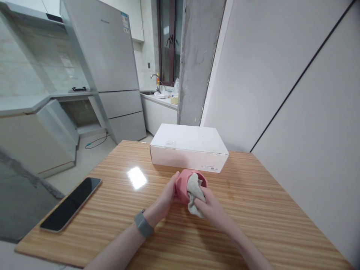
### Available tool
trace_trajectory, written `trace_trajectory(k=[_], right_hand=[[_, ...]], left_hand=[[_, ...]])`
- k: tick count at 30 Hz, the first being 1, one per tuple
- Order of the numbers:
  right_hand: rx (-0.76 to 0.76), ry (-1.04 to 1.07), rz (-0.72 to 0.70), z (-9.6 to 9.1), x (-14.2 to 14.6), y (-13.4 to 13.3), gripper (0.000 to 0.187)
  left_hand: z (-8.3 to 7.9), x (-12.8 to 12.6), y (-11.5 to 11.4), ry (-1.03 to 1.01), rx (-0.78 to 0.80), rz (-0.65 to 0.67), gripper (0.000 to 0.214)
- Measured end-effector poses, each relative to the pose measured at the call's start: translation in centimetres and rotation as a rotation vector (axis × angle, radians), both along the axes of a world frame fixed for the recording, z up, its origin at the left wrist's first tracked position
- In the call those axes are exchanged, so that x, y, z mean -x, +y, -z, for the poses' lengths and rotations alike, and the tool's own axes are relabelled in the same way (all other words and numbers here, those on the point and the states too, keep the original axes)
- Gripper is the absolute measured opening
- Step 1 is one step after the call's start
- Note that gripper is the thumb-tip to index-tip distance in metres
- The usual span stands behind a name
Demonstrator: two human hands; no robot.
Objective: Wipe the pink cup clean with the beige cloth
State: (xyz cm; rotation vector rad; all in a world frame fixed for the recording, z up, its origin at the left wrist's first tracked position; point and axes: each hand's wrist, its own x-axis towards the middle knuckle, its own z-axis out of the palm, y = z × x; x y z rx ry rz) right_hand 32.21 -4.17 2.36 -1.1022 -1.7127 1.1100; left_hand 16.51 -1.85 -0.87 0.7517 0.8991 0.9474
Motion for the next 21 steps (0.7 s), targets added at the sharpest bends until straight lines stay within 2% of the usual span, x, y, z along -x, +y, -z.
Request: trace_trajectory(k=[3,6,10,15,21], right_hand=[[0.161,0.119,0.073,-0.4,-0.5,0.3,0.009],[0.260,0.247,0.144,-0.6,-1.1,0.7,0.008],[0.284,0.341,0.228,-0.3,-1.1,0.8,0.013],[0.314,0.424,0.286,0.4,-0.3,0.6,0.021],[0.279,0.372,0.249,0.6,-0.6,0.9,0.024]], left_hand=[[0.2,0.6,0.0,-0.048,-0.066,0.042,0.043],[-0.3,0.8,-0.3,-0.053,-0.110,0.073,0.031],[-1.0,-0.1,-0.8,-0.139,-0.185,0.066,0.036],[-0.9,-1.3,-1.2,-0.257,-0.213,0.067,0.039],[-0.7,-1.3,-1.6,-0.150,-0.254,0.027,0.042]])
